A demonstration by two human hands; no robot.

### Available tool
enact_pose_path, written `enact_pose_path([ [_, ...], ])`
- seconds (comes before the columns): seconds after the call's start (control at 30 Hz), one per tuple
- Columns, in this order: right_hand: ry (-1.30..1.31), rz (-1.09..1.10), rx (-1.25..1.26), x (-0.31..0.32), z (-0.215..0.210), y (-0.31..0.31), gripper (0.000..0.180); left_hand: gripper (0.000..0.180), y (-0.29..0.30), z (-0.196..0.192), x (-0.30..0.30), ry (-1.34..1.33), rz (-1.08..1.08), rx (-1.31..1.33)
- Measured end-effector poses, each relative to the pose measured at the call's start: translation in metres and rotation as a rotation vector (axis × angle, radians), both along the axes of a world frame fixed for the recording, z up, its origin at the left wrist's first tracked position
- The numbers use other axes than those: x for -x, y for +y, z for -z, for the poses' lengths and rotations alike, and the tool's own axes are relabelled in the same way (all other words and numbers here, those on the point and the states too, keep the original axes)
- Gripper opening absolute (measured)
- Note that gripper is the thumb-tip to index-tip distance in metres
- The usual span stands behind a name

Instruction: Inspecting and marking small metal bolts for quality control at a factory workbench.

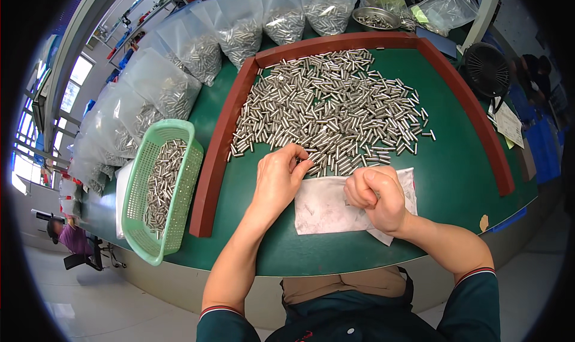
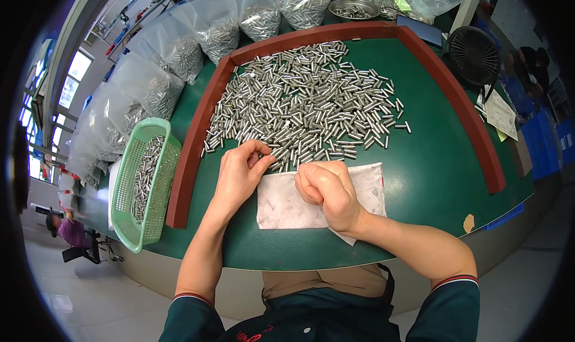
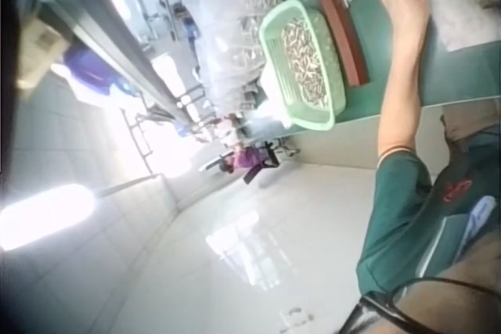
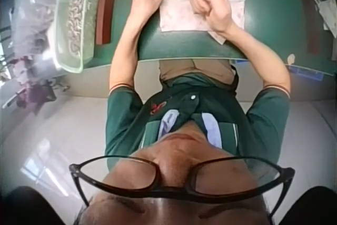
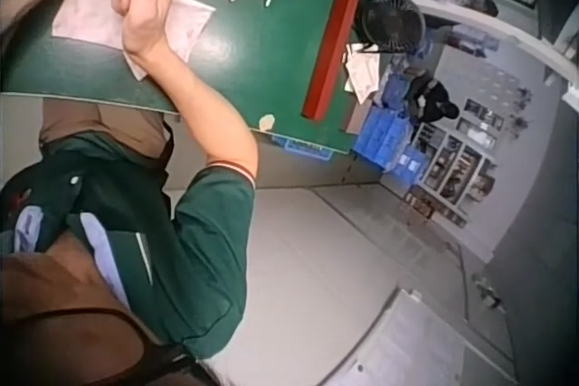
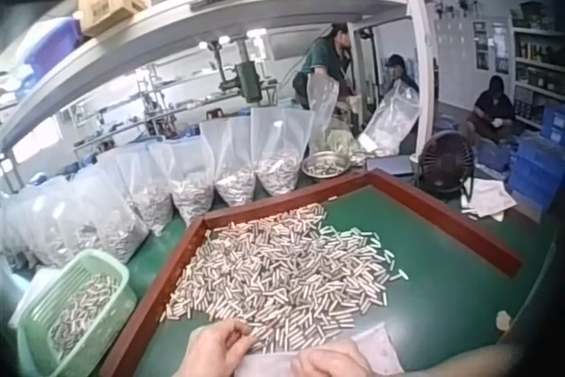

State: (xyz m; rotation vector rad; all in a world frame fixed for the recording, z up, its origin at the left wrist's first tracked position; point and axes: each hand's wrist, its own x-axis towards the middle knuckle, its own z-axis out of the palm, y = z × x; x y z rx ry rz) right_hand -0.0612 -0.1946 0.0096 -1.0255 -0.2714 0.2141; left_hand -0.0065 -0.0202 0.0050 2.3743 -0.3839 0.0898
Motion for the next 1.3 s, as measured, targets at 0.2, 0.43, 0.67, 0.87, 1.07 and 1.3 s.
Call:
enact_pose_path([
  [0.2,-0.015,0.005,0.009,0.0,-0.001,0.0,0.035,0.014,0.012,0.0,-0.009,0.276,0.053,0.402],
  [0.43,-0.015,-0.009,-0.027,0.002,0.0,0.001,0.036,0.011,0.02,0.0,-0.01,0.871,0.187,1.25],
  [0.67,-0.011,0.02,-0.011,0.001,-0.001,0.003,0.036,0.013,0.019,0.003,-0.011,0.869,0.173,1.274],
  [0.87,-0.002,0.012,-0.012,0.001,-0.001,0.002,0.036,0.013,0.019,0.002,-0.011,0.889,0.192,1.278],
  [1.07,-0.002,0.02,0.008,0.0,-0.001,0.002,0.036,0.017,0.018,-0.002,-0.011,0.934,0.172,1.288],
  [1.3,-0.013,0.024,0.015,0.0,-0.001,0.002,0.036,0.018,0.019,-0.002,-0.011,0.949,0.166,1.278],
])
